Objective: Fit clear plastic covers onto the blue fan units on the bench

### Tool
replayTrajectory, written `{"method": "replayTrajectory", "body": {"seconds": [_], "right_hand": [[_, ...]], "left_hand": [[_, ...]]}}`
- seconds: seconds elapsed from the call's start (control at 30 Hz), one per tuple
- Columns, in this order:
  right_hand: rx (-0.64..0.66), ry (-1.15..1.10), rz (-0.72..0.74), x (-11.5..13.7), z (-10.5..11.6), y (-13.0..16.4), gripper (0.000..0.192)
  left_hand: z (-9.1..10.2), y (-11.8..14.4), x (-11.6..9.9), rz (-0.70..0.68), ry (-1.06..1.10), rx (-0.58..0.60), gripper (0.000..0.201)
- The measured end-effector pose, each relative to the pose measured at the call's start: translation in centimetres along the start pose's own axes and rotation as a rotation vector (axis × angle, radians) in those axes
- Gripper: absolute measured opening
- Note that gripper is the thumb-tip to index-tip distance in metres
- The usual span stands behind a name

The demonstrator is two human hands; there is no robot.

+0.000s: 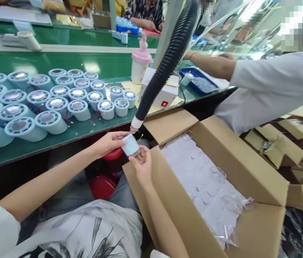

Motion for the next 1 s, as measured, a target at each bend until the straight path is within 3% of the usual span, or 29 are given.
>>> {"method": "replayTrajectory", "body": {"seconds": [0.1,0.2,0.63,0.83,1.0], "right_hand": [[-0.020,-0.009,0.056,-0.3,0.5,-1.5,0.055],[-0.002,-0.022,0.066,-0.1,0.2,-2.4,0.057],[0.228,-0.003,-0.001,2.2,-2.1,-1.2,0.045],[0.385,0.163,0.098,3.8,-3.4,0.0,0.044],[0.505,0.330,0.211,5.1,-4.1,1.2,0.045]], "left_hand": [[-0.4,-1.9,-0.9,-0.007,-0.020,0.037,0.053],[-0.1,-2.1,-1.5,-0.002,-0.040,0.038,0.054],[3.6,3.4,-2.0,-0.032,-0.201,-0.055,0.053],[2.4,5.4,-3.6,-0.070,-0.328,0.003,0.055],[1.2,7.1,-3.4,-0.115,-0.365,0.134,0.075]]}}
Point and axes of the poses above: each hand's wrist, its own y-axis away from the middle knuckle, its own z-axis out of the back of the hand, x = y × z, the point moved 6 cm from there along -y, towards the middle knuckle, and after that the axes turned 13 degrees about -y, right-handed, at the moved point
